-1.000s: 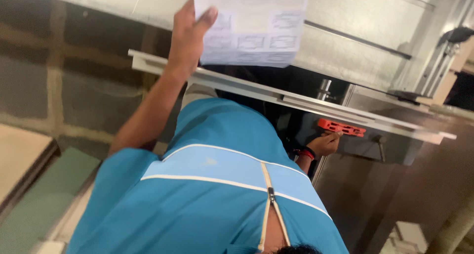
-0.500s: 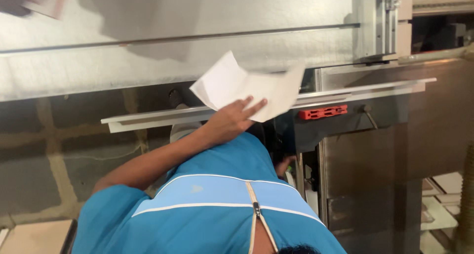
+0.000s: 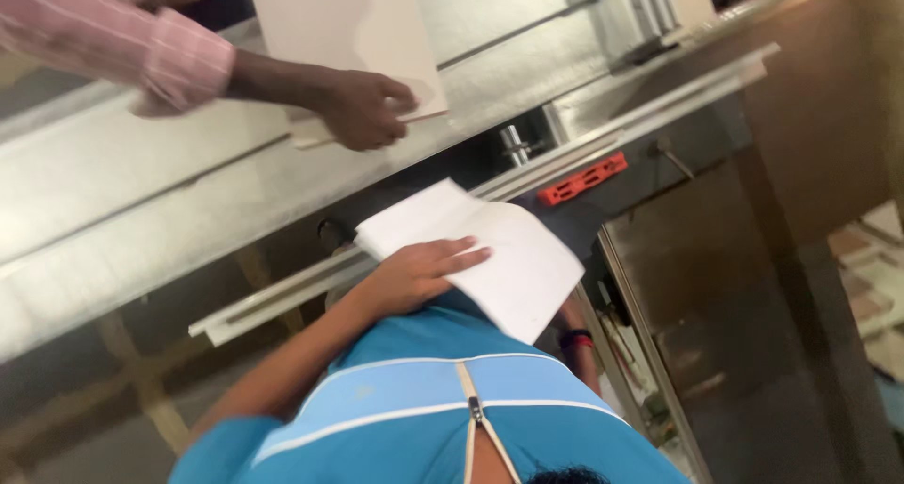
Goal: The person operates a sheet cutting machine, placing a white sheet onto the bed, adjusting the fence and clamps, and engaging the cutting blade. The person then removes the cut sheet and repeats the process with another sheet.
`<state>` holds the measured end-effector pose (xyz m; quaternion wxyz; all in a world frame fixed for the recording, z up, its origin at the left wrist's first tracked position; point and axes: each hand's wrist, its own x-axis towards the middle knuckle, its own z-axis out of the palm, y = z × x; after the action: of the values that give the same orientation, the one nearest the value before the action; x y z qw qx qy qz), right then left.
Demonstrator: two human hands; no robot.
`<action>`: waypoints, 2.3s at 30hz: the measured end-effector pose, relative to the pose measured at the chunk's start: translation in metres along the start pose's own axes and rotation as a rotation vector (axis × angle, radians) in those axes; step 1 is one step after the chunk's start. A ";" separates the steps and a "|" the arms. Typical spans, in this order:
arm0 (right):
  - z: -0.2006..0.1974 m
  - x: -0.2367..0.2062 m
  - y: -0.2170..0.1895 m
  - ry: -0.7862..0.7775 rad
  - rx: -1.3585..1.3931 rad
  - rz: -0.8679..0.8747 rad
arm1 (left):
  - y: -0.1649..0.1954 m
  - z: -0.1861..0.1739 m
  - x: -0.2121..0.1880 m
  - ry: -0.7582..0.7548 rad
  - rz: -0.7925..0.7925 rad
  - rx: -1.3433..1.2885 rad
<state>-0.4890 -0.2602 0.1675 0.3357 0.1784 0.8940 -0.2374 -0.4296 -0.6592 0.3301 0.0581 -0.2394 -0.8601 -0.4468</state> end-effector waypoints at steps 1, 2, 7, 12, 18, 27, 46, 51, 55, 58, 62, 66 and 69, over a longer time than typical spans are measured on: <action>-0.011 0.003 -0.006 0.161 0.082 -0.066 | 0.004 -0.014 -0.008 0.029 -0.042 -0.036; -0.024 0.005 -0.016 0.314 0.175 -0.162 | 0.011 -0.027 -0.019 0.107 -0.071 -0.014; -0.025 -0.021 -0.137 0.353 0.247 -0.980 | 0.041 -0.087 -0.075 0.670 -0.435 0.486; 0.050 -0.036 -0.262 0.059 -0.075 -1.741 | 0.032 -0.076 -0.126 0.952 -0.492 0.884; 0.113 -0.029 -0.321 -0.384 -0.919 -1.390 | -0.062 -0.021 -0.174 0.313 -0.504 0.784; 0.143 -0.036 -0.322 -0.269 -0.834 -1.458 | -0.117 -0.009 -0.221 0.065 -0.453 0.358; 0.174 -0.028 -0.287 -0.043 -0.705 -1.315 | -0.188 0.080 -0.265 -0.125 -0.416 0.313; 0.180 -0.024 -0.280 -0.058 -0.814 -1.268 | -0.188 0.075 -0.257 -0.122 -0.393 0.248; 0.187 -0.020 -0.279 -0.089 -0.871 -1.251 | -0.187 0.062 -0.249 -0.117 -0.381 0.220; 0.192 -0.016 -0.272 -0.026 -0.884 -1.269 | -0.185 0.060 -0.248 -0.144 -0.407 0.192; 0.199 -0.013 -0.266 -0.013 -0.840 -1.277 | -0.188 0.062 -0.255 -0.178 -0.417 0.149; 0.202 -0.013 -0.267 -0.035 -0.878 -1.260 | -0.194 0.069 -0.264 -0.130 -0.420 0.148; 0.201 -0.014 -0.268 -0.002 -0.836 -1.277 | -0.197 0.076 -0.271 -0.142 -0.428 0.184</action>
<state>-0.5034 -0.5928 0.1259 0.1735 -0.5154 0.8388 -0.0273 -0.2742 -0.7919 0.0542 -0.0769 -0.0760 -0.9303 -0.3506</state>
